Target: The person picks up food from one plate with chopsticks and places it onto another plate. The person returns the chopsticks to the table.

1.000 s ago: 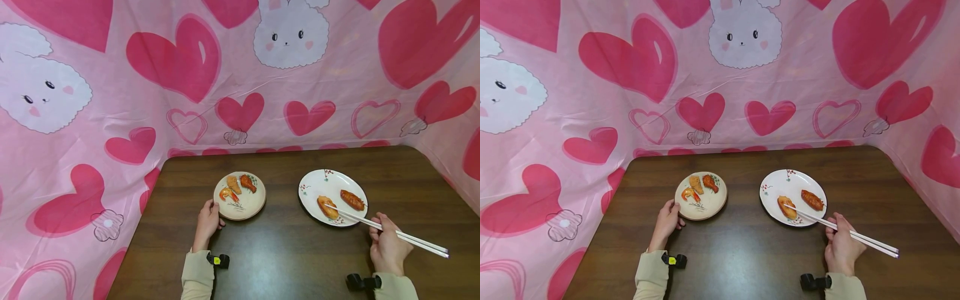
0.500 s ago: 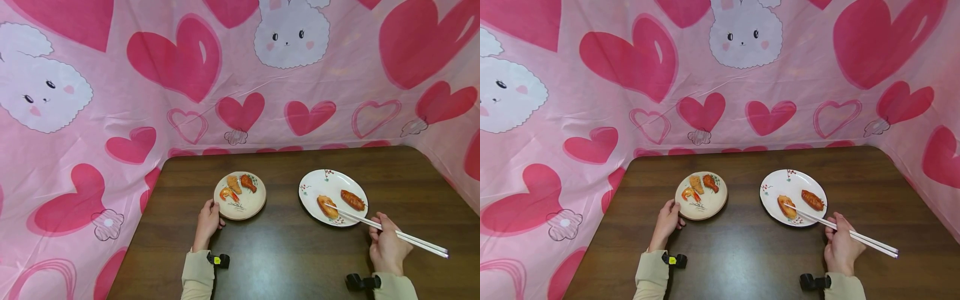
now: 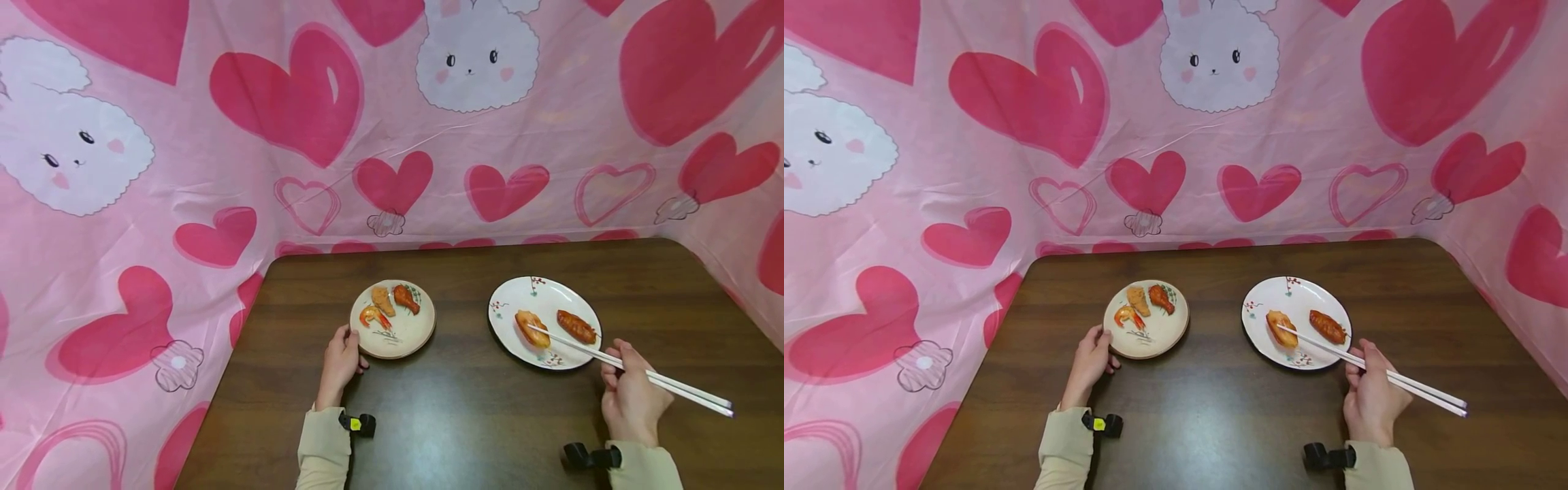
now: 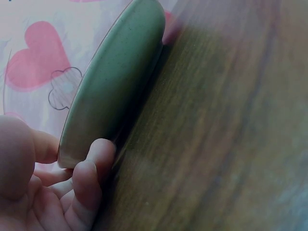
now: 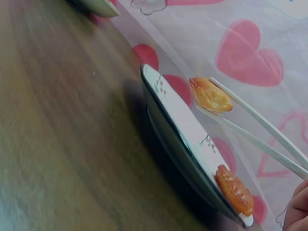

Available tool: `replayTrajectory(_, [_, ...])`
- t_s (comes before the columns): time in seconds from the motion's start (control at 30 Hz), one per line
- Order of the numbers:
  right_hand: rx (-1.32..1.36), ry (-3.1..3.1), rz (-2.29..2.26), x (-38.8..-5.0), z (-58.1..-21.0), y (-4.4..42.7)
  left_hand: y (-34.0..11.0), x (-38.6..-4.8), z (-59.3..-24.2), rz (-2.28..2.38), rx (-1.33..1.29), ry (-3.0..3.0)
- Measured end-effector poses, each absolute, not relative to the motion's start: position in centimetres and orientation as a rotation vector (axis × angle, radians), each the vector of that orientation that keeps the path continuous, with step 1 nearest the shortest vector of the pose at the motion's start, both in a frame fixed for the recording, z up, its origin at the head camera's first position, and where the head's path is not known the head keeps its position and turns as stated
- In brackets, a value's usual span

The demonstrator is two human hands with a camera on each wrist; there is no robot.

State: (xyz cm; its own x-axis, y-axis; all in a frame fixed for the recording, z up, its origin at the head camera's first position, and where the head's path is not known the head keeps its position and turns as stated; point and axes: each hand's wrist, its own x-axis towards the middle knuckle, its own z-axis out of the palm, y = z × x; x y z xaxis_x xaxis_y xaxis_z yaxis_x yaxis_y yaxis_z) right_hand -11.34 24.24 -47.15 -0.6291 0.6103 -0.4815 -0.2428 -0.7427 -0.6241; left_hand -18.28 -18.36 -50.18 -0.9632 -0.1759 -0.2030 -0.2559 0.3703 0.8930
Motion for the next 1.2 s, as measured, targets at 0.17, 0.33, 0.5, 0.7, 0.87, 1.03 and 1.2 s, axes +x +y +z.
replayTrajectory(0.17, [-0.956,-0.687,2.38,-11.5,-46.6,23.8,-18.4,-18.3,-50.2,1.683,-0.395,2.543])
replayTrajectory(0.33, [-0.921,-0.664,2.415,-11.7,-46.0,23.2,-18.4,-18.3,-50.2,1.684,-0.399,2.547])
replayTrajectory(0.5, [-0.871,-0.652,2.443,-11.8,-45.4,22.5,-18.4,-18.3,-50.1,1.684,-0.396,2.546])
replayTrajectory(0.7, [-0.871,-0.715,2.444,-12.1,-44.9,21.5,-18.4,-18.3,-50.2,1.677,-0.394,2.543])
replayTrajectory(0.87, [-0.825,-0.735,2.46,-12.6,-44.7,20.1,-18.4,-18.3,-50.1,1.678,-0.396,2.536])
replayTrajectory(1.03, [-0.733,-0.788,2.457,-13.2,-44.5,18.3,-18.4,-18.4,-50.1,1.679,-0.4,2.535])
replayTrajectory(1.2, [-0.709,-0.876,2.441,-13.8,-44.4,16.7,-18.4,-18.3,-50.1,1.681,-0.403,2.525])
